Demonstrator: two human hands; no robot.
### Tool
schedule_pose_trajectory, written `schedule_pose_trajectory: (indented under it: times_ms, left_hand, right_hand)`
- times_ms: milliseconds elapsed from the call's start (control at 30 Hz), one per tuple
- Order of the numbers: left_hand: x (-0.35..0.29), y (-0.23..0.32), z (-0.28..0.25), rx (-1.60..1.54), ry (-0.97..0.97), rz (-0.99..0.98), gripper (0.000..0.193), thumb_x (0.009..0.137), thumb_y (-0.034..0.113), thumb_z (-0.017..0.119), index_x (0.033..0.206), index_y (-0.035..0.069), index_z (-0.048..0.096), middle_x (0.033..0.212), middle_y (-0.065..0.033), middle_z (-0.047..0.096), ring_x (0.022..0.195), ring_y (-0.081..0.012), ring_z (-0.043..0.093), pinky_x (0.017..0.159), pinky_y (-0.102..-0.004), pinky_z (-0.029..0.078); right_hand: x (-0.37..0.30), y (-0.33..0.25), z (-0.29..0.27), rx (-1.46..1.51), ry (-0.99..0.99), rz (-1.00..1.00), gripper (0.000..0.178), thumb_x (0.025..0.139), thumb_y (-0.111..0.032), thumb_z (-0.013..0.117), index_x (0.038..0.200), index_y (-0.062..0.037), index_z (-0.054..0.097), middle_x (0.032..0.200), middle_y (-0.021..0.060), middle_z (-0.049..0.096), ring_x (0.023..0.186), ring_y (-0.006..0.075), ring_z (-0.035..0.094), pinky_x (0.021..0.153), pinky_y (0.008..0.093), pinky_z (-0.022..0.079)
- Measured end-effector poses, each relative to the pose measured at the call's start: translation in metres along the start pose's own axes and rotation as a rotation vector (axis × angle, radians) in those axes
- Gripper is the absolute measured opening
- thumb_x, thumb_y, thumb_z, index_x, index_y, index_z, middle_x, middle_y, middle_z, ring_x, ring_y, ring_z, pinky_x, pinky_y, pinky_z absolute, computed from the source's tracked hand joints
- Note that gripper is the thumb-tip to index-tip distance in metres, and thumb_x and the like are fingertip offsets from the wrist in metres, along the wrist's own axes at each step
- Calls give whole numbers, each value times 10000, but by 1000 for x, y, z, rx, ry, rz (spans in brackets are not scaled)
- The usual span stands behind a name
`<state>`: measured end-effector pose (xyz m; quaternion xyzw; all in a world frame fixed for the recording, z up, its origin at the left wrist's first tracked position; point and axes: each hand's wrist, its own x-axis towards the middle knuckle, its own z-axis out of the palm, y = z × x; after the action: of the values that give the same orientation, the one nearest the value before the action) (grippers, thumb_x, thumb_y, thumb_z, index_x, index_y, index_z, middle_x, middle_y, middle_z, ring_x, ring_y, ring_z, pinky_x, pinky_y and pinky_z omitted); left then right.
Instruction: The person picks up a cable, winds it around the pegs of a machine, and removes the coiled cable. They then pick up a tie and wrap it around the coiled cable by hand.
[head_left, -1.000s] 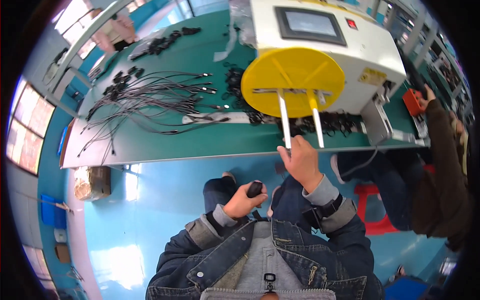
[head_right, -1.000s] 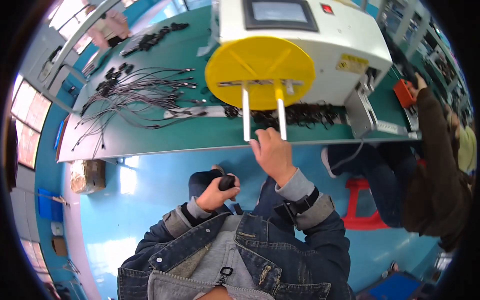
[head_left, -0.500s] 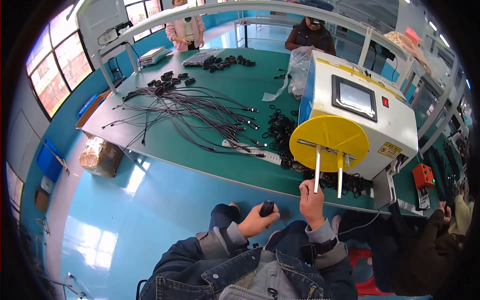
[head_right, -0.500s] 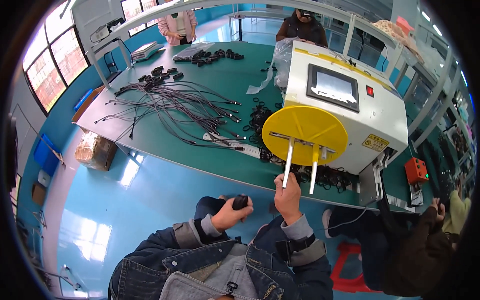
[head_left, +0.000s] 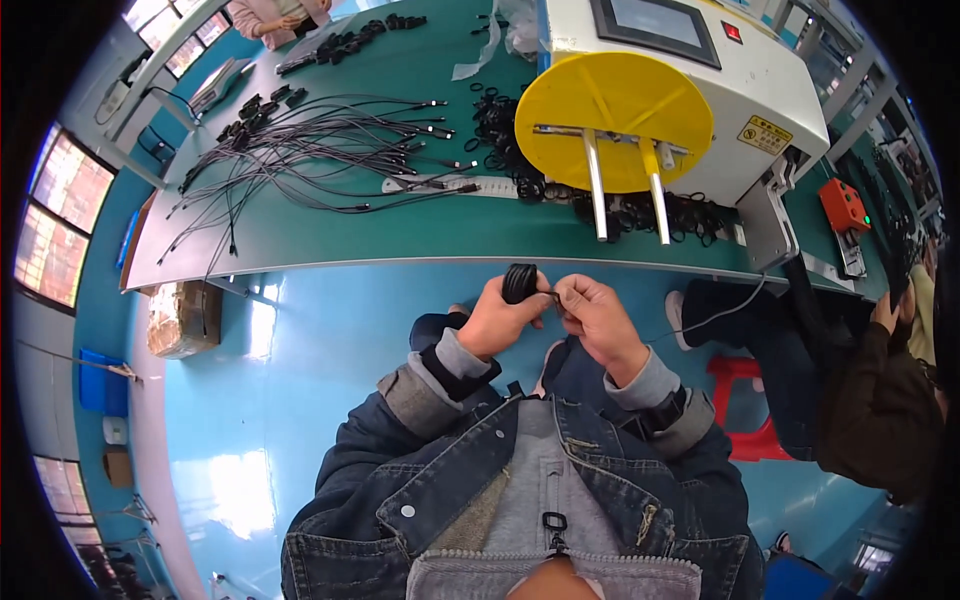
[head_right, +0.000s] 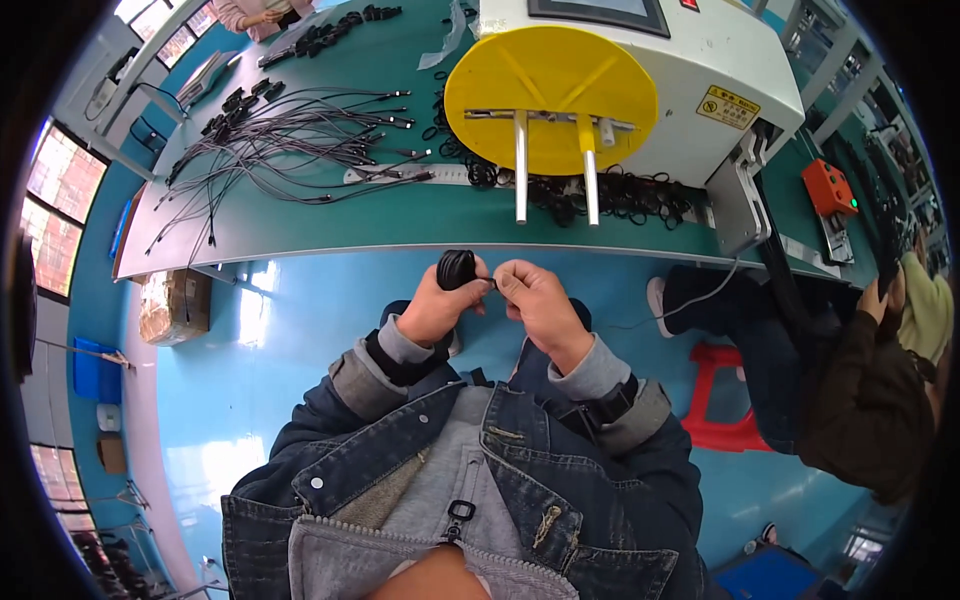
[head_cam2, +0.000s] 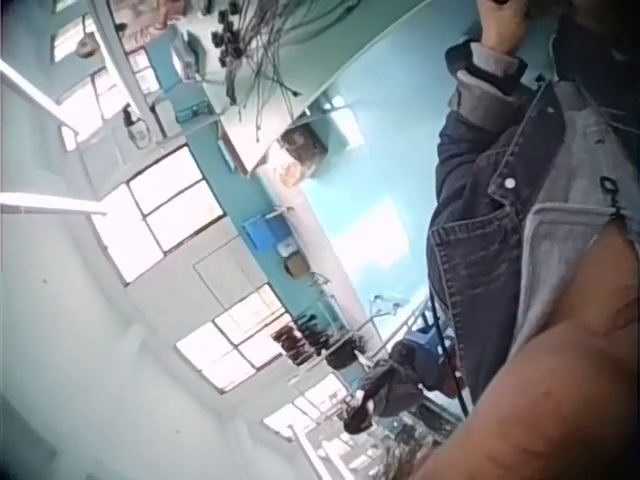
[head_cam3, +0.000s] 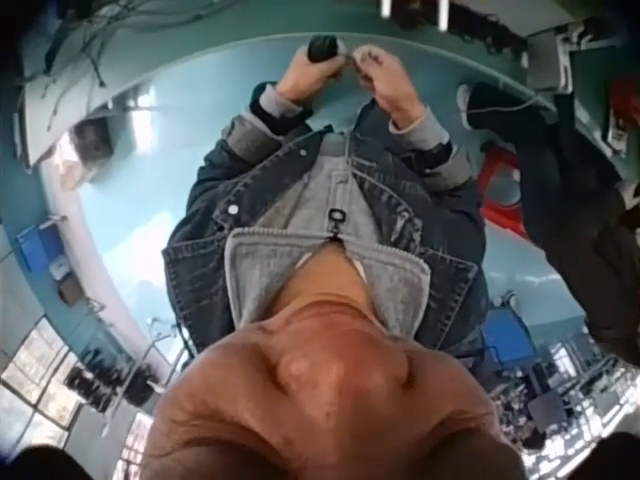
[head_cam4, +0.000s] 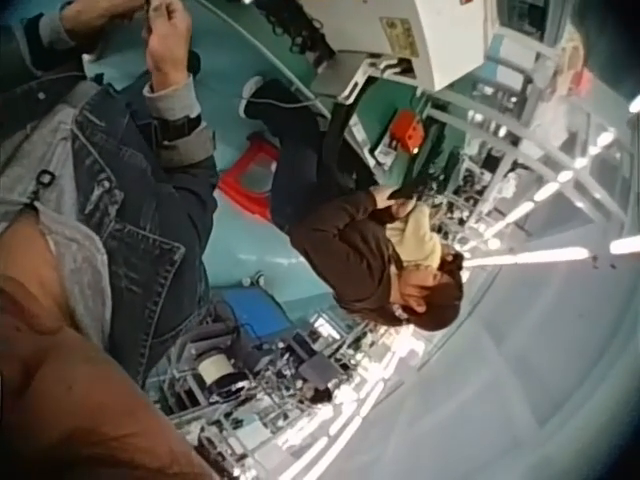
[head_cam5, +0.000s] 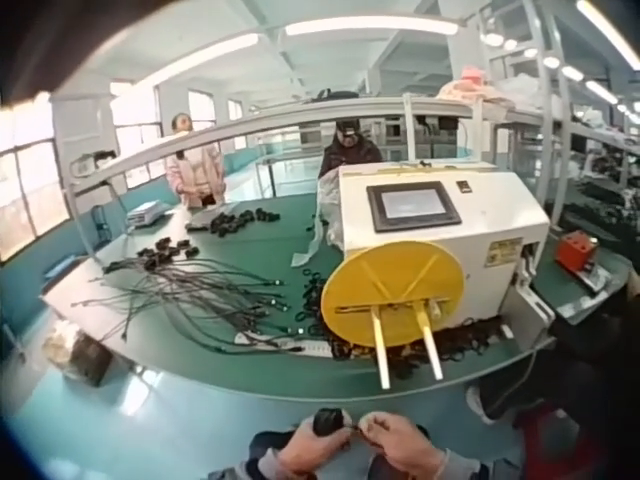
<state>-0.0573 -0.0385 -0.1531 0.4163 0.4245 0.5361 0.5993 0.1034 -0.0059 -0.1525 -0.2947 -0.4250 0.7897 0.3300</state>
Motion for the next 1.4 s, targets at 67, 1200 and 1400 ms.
schedule_pose_trajectory:
  times_ms: [67, 1200, 1400]
  left_hand:
    - [-1, -4, -2, 19, 9, -9, 135, 806, 55, 602, 915, 14, 533, 758, -18, 553, 631, -101, 535, 558, -235, 454]
    - [3, -2, -1, 111, -98, -34, 119, 777, 20, 625, 827, 23, 517, 713, -16, 527, 601, -93, 524, 536, -233, 444]
    - [13, -4, -12, 121, -278, -277, 136, 760, 27, 631, 843, 22, 523, 715, -25, 532, 584, -97, 524, 520, -242, 450]
  right_hand:
    - [-13, 1, 4, 105, -3, -24, 178, 910, -218, 519, 898, -46, 563, 689, -21, 508, 536, 44, 419, 453, 161, 312]
    - [-28, 5, -31, 201, -187, 369, 163, 865, -44, 487, 985, 22, 574, 708, 80, 600, 551, 131, 594, 443, 221, 495]
    - [11, -57, -31, -406, -138, 158, 250, 778, -101, 616, 1020, -38, 609, 676, 73, 603, 549, 134, 583, 456, 240, 472]
